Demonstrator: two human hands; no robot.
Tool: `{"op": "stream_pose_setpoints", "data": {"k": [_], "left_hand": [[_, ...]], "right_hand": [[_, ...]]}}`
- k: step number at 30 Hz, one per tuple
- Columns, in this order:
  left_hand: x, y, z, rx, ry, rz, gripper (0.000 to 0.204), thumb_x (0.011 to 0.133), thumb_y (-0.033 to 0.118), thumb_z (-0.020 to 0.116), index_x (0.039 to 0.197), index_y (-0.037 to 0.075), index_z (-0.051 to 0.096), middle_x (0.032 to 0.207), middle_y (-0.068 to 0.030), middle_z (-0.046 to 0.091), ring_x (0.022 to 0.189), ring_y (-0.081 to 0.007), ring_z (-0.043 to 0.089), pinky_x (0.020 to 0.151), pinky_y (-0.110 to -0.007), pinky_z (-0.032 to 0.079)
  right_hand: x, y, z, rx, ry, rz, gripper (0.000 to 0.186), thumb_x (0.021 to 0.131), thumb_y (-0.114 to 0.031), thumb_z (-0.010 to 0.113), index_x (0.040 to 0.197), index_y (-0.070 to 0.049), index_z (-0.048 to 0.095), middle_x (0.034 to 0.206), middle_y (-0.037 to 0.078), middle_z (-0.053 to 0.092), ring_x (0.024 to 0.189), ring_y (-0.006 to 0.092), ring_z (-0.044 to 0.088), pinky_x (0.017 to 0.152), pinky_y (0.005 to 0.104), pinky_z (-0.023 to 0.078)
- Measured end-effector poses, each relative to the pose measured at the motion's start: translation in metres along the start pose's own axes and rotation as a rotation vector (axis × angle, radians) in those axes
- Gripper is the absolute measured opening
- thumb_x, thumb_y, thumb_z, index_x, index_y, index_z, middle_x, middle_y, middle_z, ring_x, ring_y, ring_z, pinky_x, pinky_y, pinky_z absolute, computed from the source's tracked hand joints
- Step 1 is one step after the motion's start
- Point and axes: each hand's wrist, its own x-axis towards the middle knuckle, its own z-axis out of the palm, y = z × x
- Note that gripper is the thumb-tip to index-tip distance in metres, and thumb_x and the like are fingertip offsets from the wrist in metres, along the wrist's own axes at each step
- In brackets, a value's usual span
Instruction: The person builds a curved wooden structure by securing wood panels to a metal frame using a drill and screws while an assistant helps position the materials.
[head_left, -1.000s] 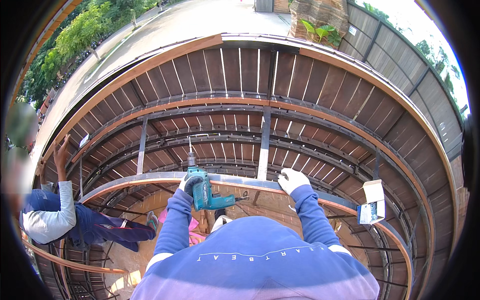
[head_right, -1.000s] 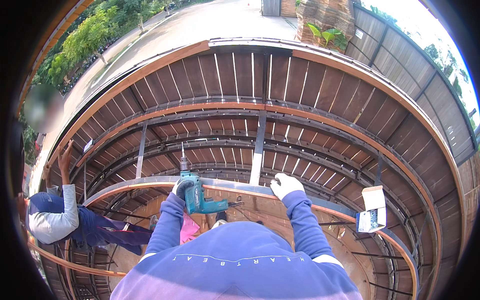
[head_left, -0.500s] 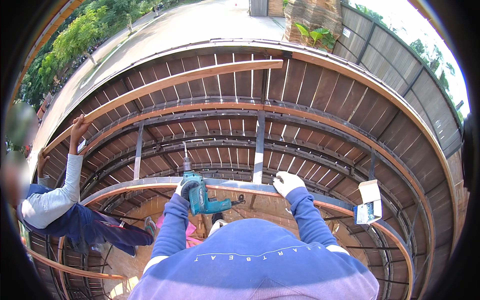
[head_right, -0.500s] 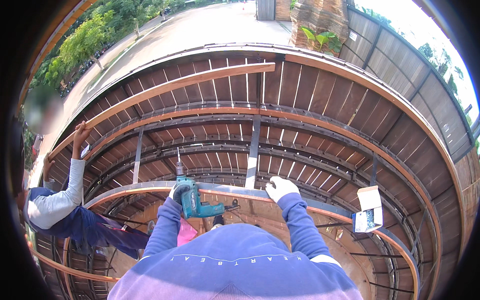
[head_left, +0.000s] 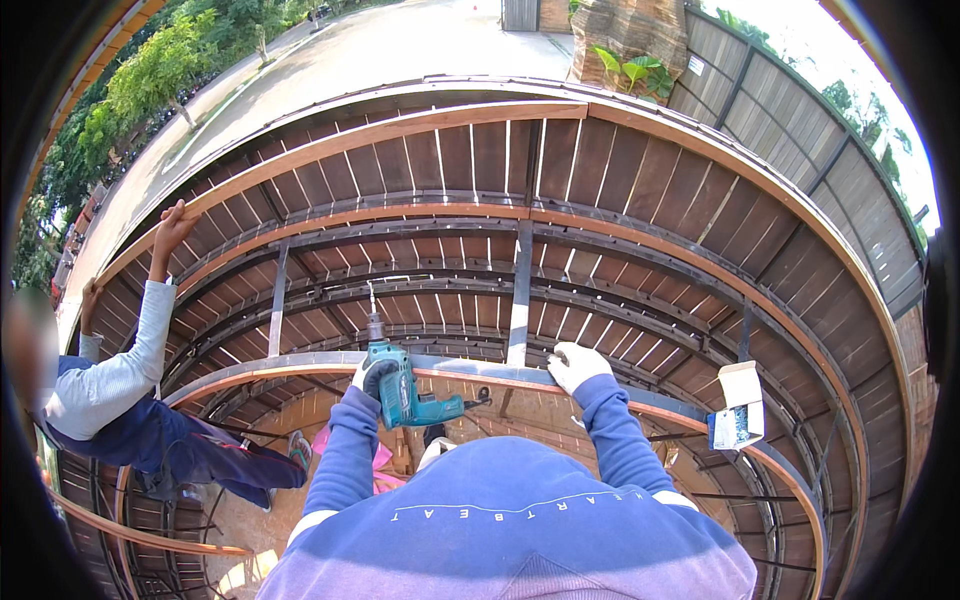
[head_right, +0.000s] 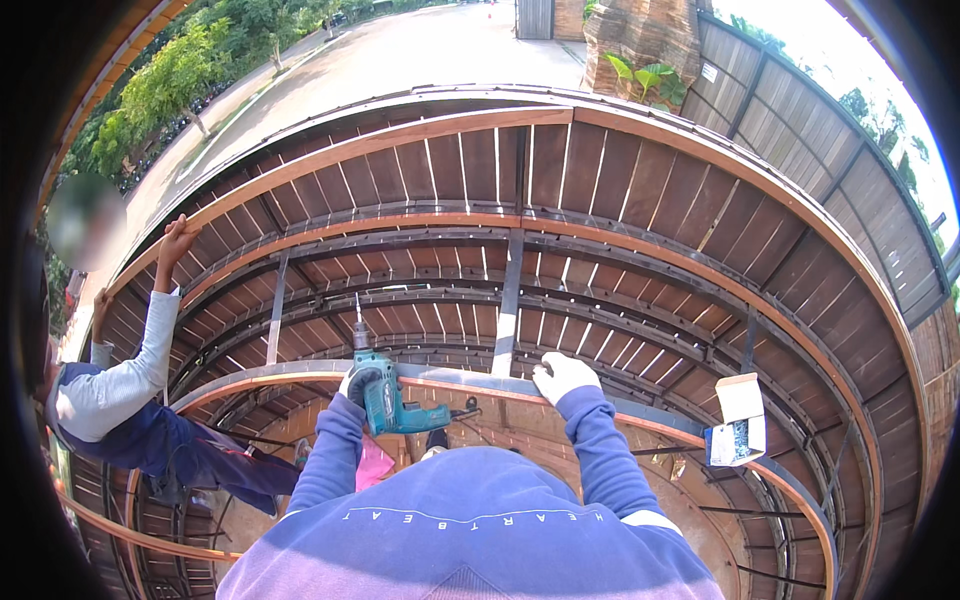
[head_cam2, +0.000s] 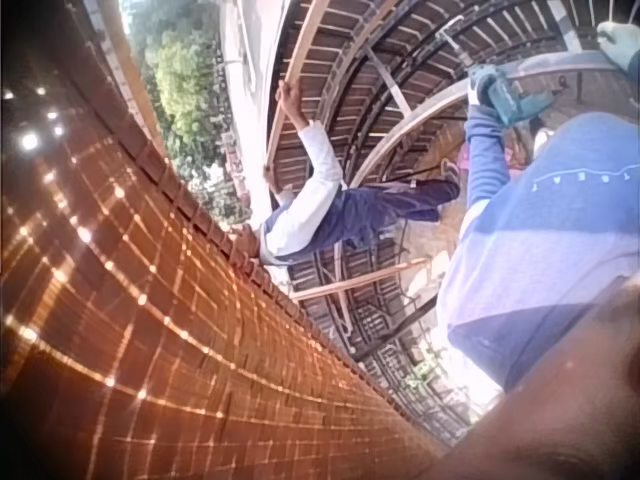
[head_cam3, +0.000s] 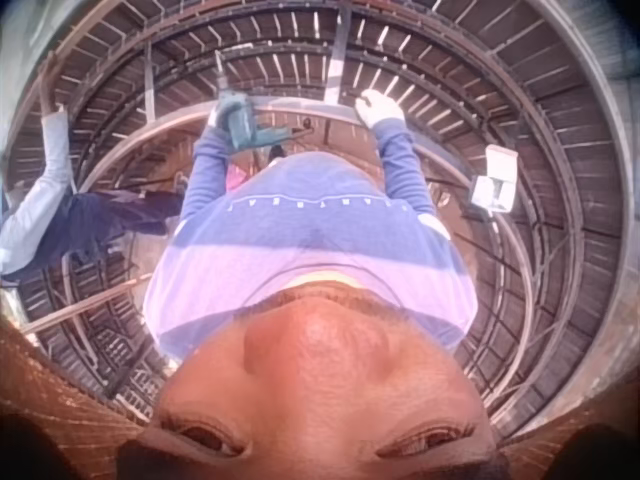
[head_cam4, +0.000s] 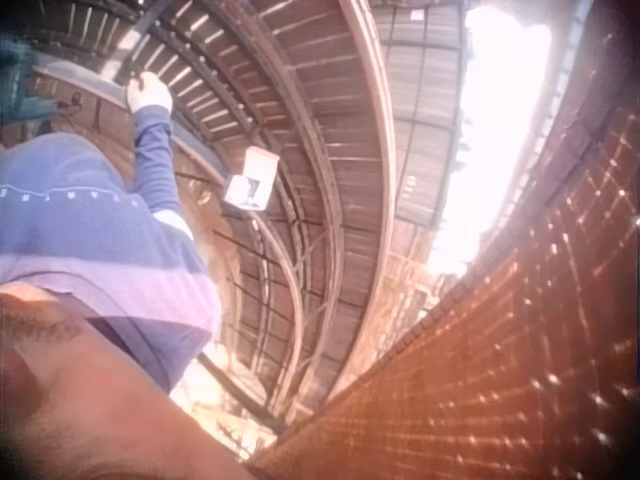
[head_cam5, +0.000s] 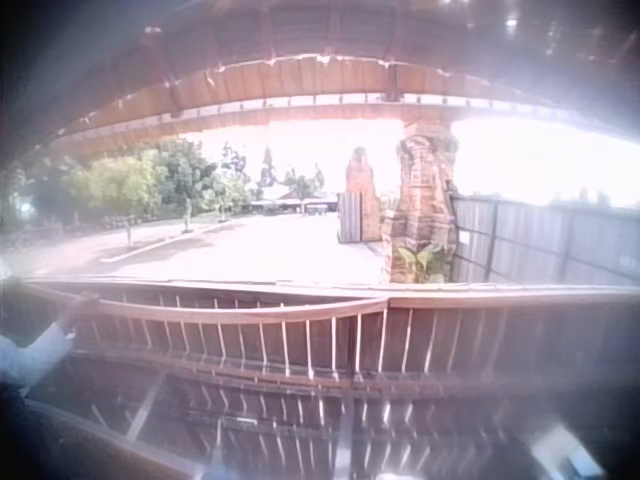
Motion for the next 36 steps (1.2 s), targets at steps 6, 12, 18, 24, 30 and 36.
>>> {"op": "stream_pose_setpoints", "data": {"k": [6, 12, 18, 24, 30, 36], "left_hand": [[-0.002, -0.001, -0.002, -0.009, 0.006, -0.001, 0.051, 0.081, 0.021, 0.077, 0.125, 0.000, 0.061, 0.104, -0.0203, 0.072, 0.090, -0.0370, 0.075, 0.078, -0.053, 0.065], [-0.002, 0.000, 0.004, -0.023, -0.002, 0.006, 0.052, 0.081, 0.023, 0.078, 0.125, 0.001, 0.061, 0.104, -0.0197, 0.072, 0.090, -0.0372, 0.075, 0.078, -0.053, 0.065], [0.005, -0.011, -0.018, -0.011, -0.001, 0.022, 0.052, 0.081, 0.024, 0.078, 0.125, 0.001, 0.062, 0.104, -0.0197, 0.072, 0.090, -0.0374, 0.075, 0.079, -0.053, 0.065], [0.001, -0.006, -0.007, -0.052, 0.013, -0.009, 0.045, 0.084, 0.017, 0.076, 0.124, 0.002, 0.062, 0.103, -0.0171, 0.072, 0.089, -0.0348, 0.075, 0.080, -0.049, 0.065], [0.005, -0.011, -0.013, -0.049, 0.030, 0.050, 0.038, 0.087, 0.010, 0.075, 0.121, 0.004, 0.060, 0.101, -0.0118, 0.071, 0.086, -0.0298, 0.074, 0.079, -0.044, 0.065], [-0.005, 0.002, 0.006, -0.049, -0.029, 0.022, 0.044, 0.086, 0.017, 0.078, 0.122, 0.001, 0.061, 0.102, -0.0161, 0.072, 0.087, -0.0331, 0.075, 0.078, -0.046, 0.065]], "right_hand": [[0.000, -0.006, -0.004, -0.001, -0.022, 0.019, 0.039, 0.098, -0.043, 0.062, 0.116, -0.010, 0.072, 0.106, 0.021, 0.075, 0.101, 0.0404, 0.071, 0.091, 0.0483, 0.056], [0.001, 0.000, 0.001, 0.000, -0.006, 0.004, 0.038, 0.098, -0.043, 0.063, 0.115, -0.010, 0.072, 0.105, 0.021, 0.075, 0.101, 0.0410, 0.071, 0.091, 0.0487, 0.056], [0.001, -0.005, -0.002, 0.007, -0.027, 0.023, 0.038, 0.098, -0.043, 0.063, 0.114, -0.010, 0.072, 0.106, 0.021, 0.075, 0.101, 0.0405, 0.071, 0.091, 0.0487, 0.056], [-0.004, -0.009, -0.008, 0.036, -0.025, 0.033, 0.037, 0.097, -0.040, 0.064, 0.116, -0.009, 0.072, 0.107, 0.020, 0.076, 0.101, 0.0394, 0.072, 0.092, 0.0472, 0.056], [0.029, 0.002, -0.046, 0.152, 0.063, -0.046, 0.040, 0.093, -0.032, 0.071, 0.124, -0.006, 0.070, 0.107, 0.018, 0.076, 0.100, 0.0354, 0.073, 0.091, 0.0422, 0.057], [0.089, -0.018, -0.145, 0.248, 0.305, -0.085, 0.047, 0.092, -0.021, 0.073, 0.134, -0.003, 0.064, 0.099, 0.017, 0.076, 0.093, 0.0286, 0.074, 0.087, 0.0383, 0.058]]}}
